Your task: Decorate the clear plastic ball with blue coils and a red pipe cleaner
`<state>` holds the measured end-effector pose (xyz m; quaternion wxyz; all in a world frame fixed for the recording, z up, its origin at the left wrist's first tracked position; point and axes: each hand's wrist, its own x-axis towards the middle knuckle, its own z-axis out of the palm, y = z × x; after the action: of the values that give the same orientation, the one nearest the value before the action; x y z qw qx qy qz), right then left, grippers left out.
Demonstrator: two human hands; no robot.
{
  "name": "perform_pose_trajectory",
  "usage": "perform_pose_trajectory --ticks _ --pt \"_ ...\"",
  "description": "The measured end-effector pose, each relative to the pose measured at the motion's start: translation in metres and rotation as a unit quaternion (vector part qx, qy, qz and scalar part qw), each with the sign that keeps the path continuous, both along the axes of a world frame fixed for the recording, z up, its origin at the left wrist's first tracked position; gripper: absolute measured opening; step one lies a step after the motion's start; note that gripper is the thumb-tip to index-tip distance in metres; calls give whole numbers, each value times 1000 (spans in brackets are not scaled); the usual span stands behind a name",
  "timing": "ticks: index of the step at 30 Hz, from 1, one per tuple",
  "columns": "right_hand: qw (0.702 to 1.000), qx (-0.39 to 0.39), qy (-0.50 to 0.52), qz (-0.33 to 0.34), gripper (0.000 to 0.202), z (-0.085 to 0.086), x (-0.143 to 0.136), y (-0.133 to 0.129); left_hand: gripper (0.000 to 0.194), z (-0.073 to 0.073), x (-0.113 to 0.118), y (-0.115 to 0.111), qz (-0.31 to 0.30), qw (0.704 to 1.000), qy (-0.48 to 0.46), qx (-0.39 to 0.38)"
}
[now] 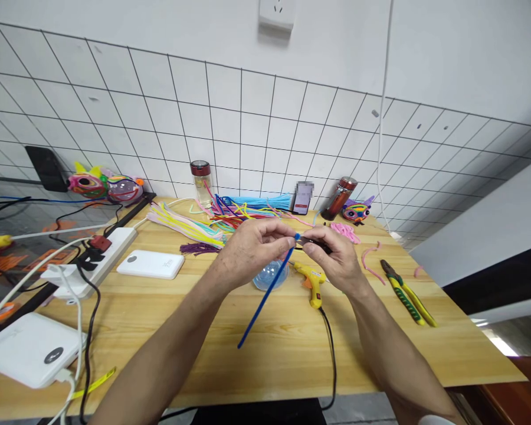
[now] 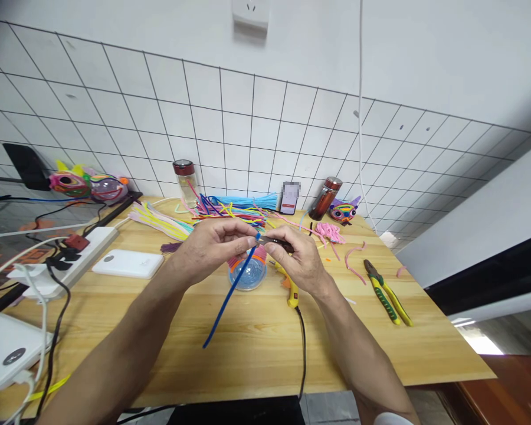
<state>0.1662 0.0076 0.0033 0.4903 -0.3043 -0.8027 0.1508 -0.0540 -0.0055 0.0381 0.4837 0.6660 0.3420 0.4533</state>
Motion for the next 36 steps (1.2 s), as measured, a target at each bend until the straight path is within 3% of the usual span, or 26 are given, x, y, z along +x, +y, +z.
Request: perform_pose_trajectory --ticks 6,11,16,21,27,36 --pt "999 -33 12 -8 4 -1 -1 1 17 -1 -1 1 0 1000 5 -10" --pt "998 -66 3 4 14 -1 1 1 17 -3 0 1 37 998 35 35" --pt "998 -67 1 17 20 -1 2 1 16 -3 1 1 62 994 64 57" --pt "998 -55 5 25 13 0 1 1 16 -2 0 0 65 993 71 62" --pt "999 -41 -6 -12 13 0 1 1 18 -2 -1 1 27 999 37 28" --pt "999 49 -19 -14 6 1 0 3 22 0 -3 3 -11 998 -21 -59"
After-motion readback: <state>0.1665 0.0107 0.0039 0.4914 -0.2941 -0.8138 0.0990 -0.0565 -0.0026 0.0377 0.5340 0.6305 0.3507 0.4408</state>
